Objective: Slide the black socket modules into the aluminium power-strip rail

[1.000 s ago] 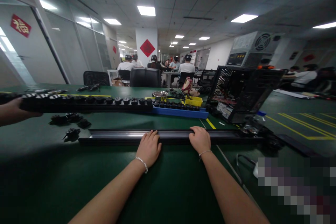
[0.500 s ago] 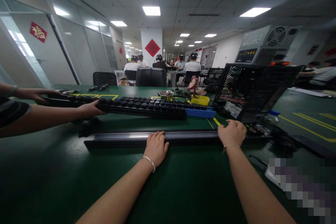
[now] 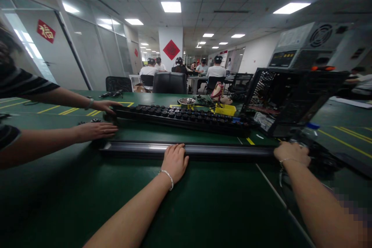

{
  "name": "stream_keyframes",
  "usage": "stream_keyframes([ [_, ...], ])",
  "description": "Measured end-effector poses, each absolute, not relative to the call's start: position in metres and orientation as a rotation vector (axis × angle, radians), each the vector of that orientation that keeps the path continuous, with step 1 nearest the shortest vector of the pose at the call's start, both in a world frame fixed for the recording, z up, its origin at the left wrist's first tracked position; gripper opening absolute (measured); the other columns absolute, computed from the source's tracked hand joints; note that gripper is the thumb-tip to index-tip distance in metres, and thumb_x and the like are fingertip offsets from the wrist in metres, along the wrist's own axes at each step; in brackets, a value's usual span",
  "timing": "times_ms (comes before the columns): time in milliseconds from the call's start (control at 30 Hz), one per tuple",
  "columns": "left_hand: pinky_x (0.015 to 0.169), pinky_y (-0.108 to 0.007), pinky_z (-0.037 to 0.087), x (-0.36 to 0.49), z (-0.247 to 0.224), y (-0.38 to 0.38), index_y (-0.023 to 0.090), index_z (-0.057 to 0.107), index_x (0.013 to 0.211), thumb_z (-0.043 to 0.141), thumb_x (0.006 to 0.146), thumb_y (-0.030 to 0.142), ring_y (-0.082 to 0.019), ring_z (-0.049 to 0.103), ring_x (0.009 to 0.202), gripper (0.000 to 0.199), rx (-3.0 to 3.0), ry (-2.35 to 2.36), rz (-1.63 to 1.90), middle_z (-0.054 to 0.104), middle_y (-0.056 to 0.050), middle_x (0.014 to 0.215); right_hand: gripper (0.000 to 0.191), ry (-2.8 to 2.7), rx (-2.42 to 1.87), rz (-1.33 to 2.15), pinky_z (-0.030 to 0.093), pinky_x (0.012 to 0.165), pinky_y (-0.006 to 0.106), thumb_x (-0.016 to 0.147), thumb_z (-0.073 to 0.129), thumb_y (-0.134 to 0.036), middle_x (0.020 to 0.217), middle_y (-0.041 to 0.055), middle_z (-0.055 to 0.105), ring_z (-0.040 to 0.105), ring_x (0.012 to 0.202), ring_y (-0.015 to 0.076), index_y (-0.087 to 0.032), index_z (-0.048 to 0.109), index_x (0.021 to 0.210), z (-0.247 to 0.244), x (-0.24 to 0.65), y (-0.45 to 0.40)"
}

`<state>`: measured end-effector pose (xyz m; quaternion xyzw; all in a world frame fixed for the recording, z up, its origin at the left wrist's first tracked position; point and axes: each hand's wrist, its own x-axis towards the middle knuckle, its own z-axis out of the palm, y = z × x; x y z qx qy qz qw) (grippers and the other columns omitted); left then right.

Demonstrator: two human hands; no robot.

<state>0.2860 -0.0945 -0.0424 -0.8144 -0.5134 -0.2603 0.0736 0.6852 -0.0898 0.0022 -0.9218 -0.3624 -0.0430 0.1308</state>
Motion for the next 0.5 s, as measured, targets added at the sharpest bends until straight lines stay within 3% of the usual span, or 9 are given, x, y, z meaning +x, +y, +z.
stream_keyframes([
  [267, 0.1, -0.042, 0.032, 0.2867, -0.043, -0.0946, 0.018, 0.056, 0.098, 0.043, 0.084, 0.027, -0.022, 0.049, 0.111, 0.021, -2.419, -1.516, -0.786, 0.058, -0.006, 0.12, 0.043, -1.08, -2.713, -0.094, 0.037, 0.083, 0.047, 0.082, 0.03, -0.024, 0.123, 0.0187, 0.044, 0.041, 0.112, 0.0357, -0.02, 0.056, 0.116, 0.0035, 0.6876, -0.0907],
  [500, 0.099, -0.041, 0.033, 0.2859, -0.0418, -0.0943, 0.018, 0.057, 0.097, 0.043, 0.084, 0.026, -0.022, 0.05, 0.11, 0.02, -2.414, -1.513, -0.776, 0.058, -0.006, 0.12, 0.043, -1.094, -2.707, -0.074, 0.037, 0.086, 0.046, 0.082, 0.031, -0.026, 0.127, 0.0151, 0.041, 0.04, 0.114, 0.0349, -0.026, 0.054, 0.119, 0.0047, 0.6893, -0.0936],
])
